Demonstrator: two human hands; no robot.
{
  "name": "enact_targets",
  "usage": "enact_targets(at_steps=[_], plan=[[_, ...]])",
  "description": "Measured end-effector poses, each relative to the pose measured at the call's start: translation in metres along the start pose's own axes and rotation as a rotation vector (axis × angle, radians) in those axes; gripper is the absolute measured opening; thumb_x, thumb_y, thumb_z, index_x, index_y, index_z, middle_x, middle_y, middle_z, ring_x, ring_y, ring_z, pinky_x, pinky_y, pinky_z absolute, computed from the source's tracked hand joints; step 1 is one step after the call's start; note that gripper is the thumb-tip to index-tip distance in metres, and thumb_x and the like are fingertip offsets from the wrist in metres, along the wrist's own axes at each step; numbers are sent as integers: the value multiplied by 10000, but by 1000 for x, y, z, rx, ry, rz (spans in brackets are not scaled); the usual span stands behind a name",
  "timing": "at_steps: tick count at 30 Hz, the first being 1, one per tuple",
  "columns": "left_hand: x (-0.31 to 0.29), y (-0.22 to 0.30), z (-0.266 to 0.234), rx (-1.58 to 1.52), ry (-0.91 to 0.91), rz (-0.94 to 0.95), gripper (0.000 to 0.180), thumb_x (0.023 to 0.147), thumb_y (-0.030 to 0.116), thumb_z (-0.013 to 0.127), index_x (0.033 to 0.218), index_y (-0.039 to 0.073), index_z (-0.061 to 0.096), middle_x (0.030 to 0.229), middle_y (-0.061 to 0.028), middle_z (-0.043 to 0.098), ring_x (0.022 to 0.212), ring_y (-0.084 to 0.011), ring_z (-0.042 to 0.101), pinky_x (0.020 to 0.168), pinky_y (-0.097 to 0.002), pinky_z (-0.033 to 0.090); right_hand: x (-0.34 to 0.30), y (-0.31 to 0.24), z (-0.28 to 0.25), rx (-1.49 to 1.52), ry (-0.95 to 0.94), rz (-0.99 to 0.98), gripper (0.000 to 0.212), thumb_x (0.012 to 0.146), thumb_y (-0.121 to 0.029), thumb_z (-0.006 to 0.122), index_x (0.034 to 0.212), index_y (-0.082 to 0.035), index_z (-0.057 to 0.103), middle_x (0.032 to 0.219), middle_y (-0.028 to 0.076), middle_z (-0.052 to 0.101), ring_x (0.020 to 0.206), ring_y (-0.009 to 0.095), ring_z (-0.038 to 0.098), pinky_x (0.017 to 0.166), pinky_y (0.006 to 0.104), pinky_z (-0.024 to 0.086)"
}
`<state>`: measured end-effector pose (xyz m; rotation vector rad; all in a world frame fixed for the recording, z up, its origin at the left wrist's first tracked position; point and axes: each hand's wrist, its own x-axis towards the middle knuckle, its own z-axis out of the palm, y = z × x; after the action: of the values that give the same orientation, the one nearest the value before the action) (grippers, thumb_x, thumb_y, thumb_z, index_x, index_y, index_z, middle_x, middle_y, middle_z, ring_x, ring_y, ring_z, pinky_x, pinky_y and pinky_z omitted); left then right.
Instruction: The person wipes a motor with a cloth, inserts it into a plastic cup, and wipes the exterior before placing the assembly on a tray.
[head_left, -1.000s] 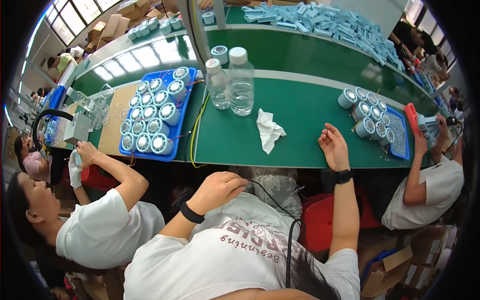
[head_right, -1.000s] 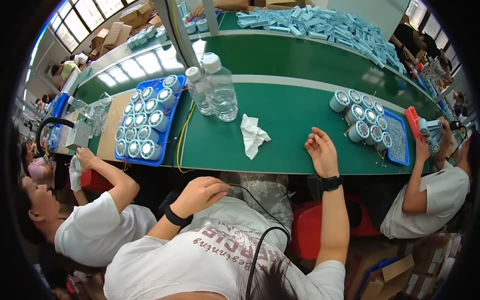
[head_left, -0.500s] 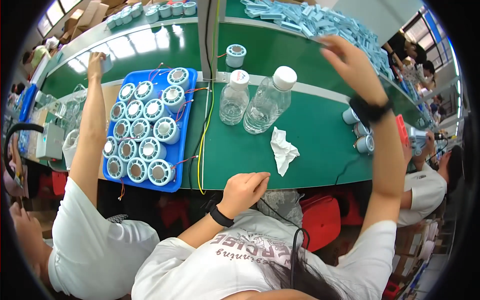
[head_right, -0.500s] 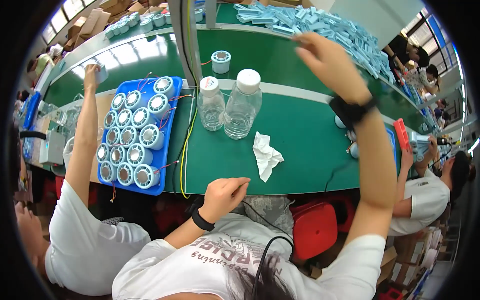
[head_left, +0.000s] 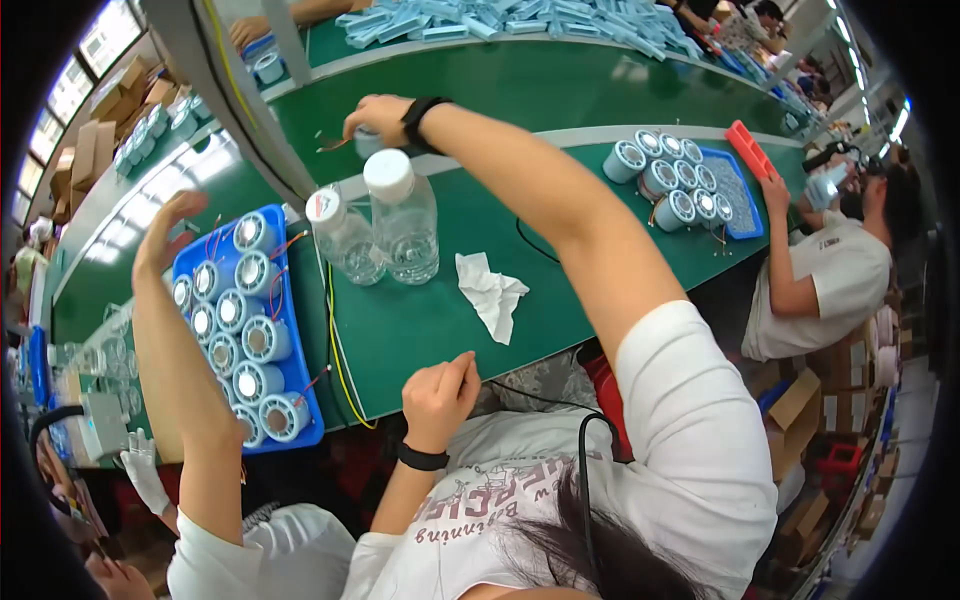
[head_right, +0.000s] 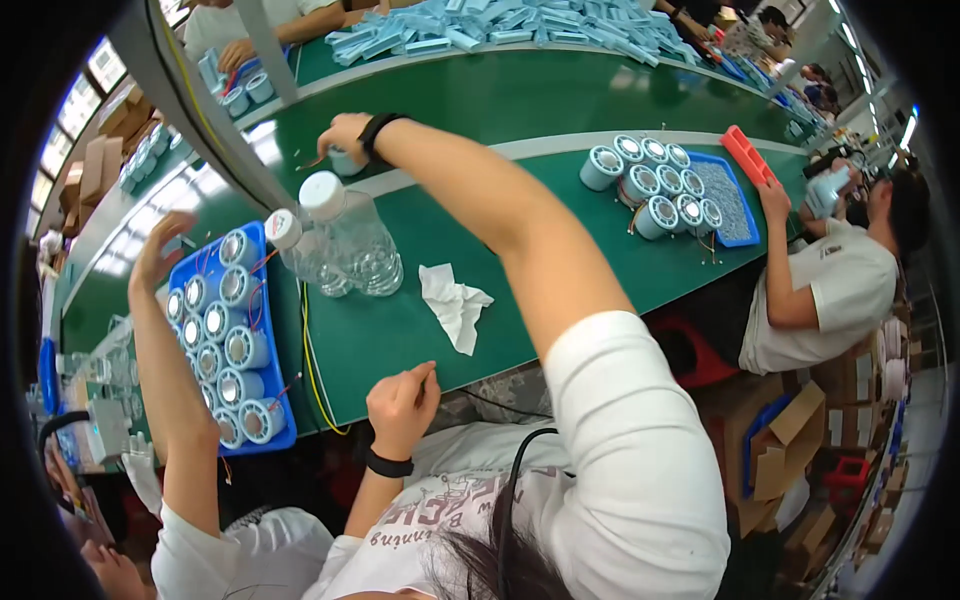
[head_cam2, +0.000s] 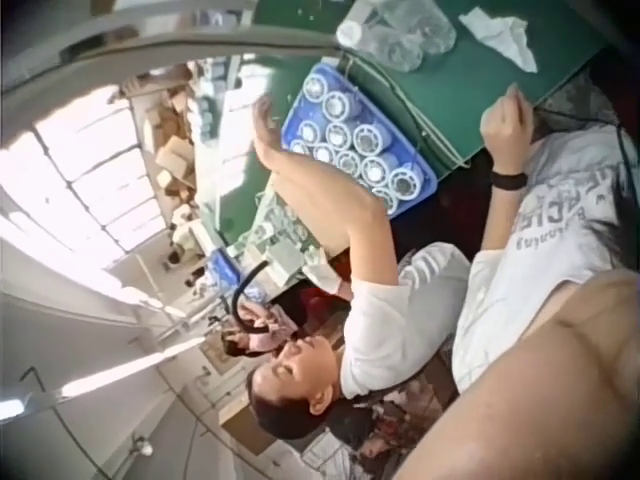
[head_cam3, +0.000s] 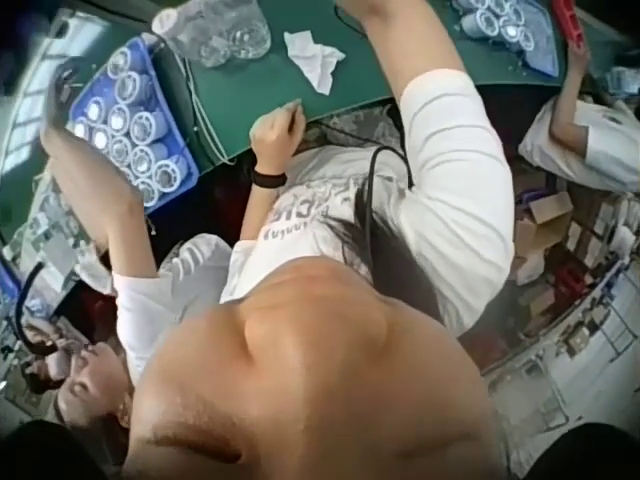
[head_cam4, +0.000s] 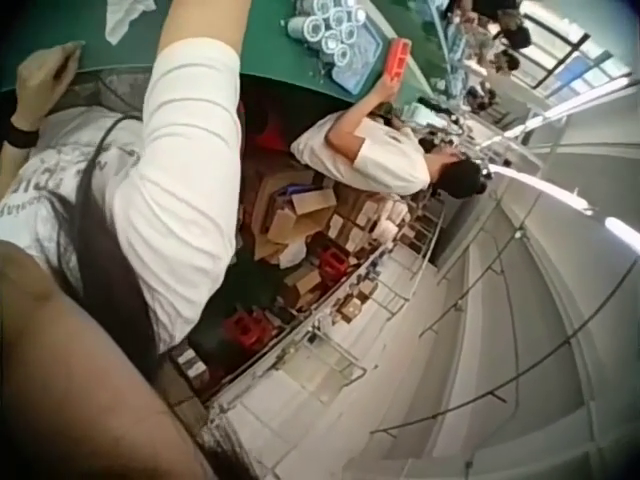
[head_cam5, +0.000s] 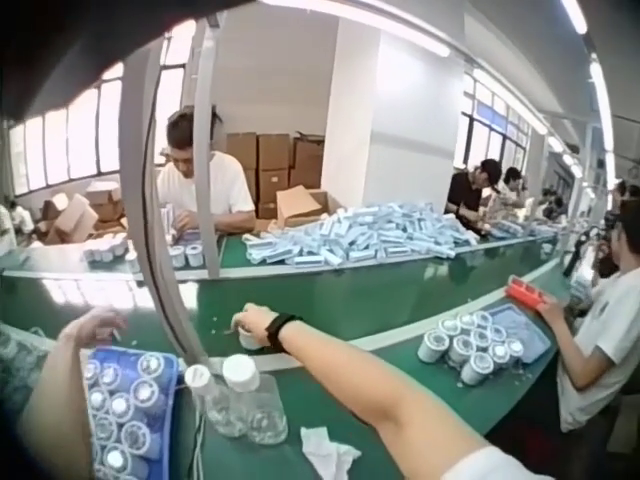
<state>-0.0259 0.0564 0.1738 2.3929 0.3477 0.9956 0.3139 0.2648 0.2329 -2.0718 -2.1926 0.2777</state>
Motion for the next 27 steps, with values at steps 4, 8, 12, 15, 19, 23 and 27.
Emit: enact_targets(at_steps=[4, 8, 12, 15, 19, 23, 27], plan=[[4, 2, -2, -20, -101, 55, 151, 760, 4, 680, 899, 61, 669, 597, -39, 574, 482, -194, 526, 478, -327, 421, -119, 6, -47, 60, 301, -55, 595, 626, 15, 728, 1177, -168, 596, 1152, 124, 576, 1148, 322, 509, 963, 405, 460], [0, 17, -11, -195, 12, -173, 154, 783, -45, 654, 914, 33, 674, 662, -55, 613, 519, -149, 555, 497, -271, 425, -225, -42, -87, 326, 270, -96, 615, 651, 48, 735, 1219, -126, 575, 1222, 55, 540, 1127, 232, 530, 930, 347, 507], [30, 63, -10, -262, 249, -75, 396, 739, -88, 685, 1120, 3, 626, 1045, -164, 645, 907, -272, 640, 768, -332, 519, -320, -82, -91, 727, 251, 6, 587, 703, 25, 758, 1246, -83, 563, 1304, 41, 514, 1169, 203, 521, 910, 330, 525], [49, 78, 10, -316, 240, 76, 504, 694, -103, 726, 1172, 4, 610, 1212, -197, 581, 1041, -305, 611, 847, -359, 516, -370, -104, -81, 838, 263, -4, 597, 706, -14, 778, 1256, -67, 554, 1326, 65, 508, 1185, 214, 523, 920, 338, 520], [55, 89, 24, -386, 214, 288, 593, 657, -52, 796, 1207, 7, 581, 1303, -220, 512, 1119, -325, 581, 891, -381, 515, -406, -129, -73, 787, 243, -24, 680, 678, -59, 816, 1292, -56, 526, 1338, 100, 507, 1196, 227, 531, 931, 346, 513], [51, 96, 23, -427, 61, 329, 683, 651, -34, 821, 1263, -8, 521, 1356, -234, 452, 1166, -328, 558, 933, -408, 512, -422, -146, -64, 696, 226, 1, 770, 644, -97, 848, 1328, -42, 498, 1312, 121, 529, 1182, 227, 547, 929, 343, 510], [48, 106, 16, -653, -18, 132, 669, 649, -11, 834, 1245, -16, 529, 1308, -194, 497, 1146, -285, 568, 916, -389, 523, -432, -151, -58, 825, 205, 92, 810, 627, -139, 866, 1339, -30, 494, 1241, 112, 569, 1118, 210, 582, 906, 327, 511]])
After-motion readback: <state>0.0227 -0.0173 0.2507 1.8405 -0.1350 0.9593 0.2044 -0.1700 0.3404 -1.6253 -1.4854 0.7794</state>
